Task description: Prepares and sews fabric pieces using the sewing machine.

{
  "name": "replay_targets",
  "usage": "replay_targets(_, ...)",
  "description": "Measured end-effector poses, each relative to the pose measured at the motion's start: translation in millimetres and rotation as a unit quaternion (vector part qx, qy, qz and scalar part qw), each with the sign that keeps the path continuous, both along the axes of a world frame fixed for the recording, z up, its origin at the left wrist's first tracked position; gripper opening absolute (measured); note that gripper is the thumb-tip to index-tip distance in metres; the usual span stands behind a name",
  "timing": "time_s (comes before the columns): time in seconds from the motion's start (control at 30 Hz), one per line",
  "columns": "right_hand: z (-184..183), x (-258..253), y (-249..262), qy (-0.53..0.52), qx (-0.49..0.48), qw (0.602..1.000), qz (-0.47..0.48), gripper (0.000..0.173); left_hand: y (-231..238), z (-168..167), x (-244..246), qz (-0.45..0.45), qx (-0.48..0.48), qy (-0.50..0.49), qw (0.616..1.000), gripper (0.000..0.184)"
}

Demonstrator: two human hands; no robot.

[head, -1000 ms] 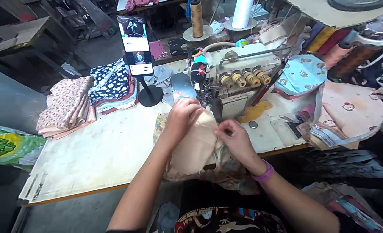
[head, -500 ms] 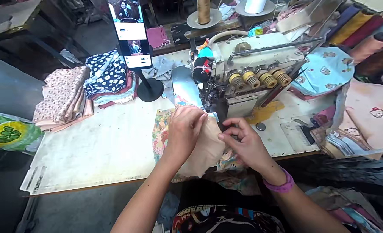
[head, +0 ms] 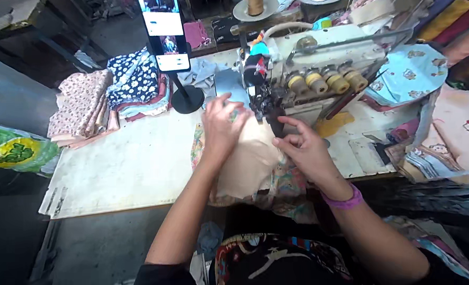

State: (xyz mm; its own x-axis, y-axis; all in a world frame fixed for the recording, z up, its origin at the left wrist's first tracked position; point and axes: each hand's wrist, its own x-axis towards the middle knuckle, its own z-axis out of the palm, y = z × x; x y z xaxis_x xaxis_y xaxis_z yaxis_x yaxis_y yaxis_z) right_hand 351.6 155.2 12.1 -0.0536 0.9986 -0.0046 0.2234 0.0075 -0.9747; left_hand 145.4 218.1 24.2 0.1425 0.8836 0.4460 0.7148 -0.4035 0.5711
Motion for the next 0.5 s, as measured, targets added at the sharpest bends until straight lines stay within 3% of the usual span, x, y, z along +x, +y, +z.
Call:
replay_targets(0.07,-5,13,-10,0.004,-0.046,0.997,0.053,0.038,-47,-8,-22,0.052,0.027,-0.012,0.998,0.032)
replay_targets(0.13,-13,26,-11,-0.018,-0.067,0.991,0.118,0.018,-112,-37,-42,0.123,-0.012,-0.026,0.992,0.038)
replay_targets(0.2,-30,32,-9,-0.048,-0.060,0.986,0.149,0.016,-166,-76,-47,0.170,-0.108,-0.117,0.972,0.032)
replay_targets(0.23,-37,35,-13,-0.051,-0.058,0.985,0.151,0.016,-184,-87,-46,0.186,-0.113,-0.200,0.955,0.025)
replay_targets(0.3,-28,35,-30,0.003,-0.080,0.985,0.153,0.012,-195,-80,-57,0.185,-0.030,-0.319,0.929,0.014)
replay_targets(0.33,-16,33,-40,0.042,-0.103,0.982,0.150,0.010,-192,-68,-70,0.174,0.036,-0.325,0.929,0.012)
replay_targets(0.4,-1,23,-58,0.105,-0.132,0.978,0.123,0.007,-174,-36,-104,0.137,0.167,-0.248,0.944,0.013)
replay_targets(0.5,-11,-13,-72,0.177,-0.153,0.969,0.075,0.007,-126,15,-143,0.065,0.265,-0.012,0.962,0.018)
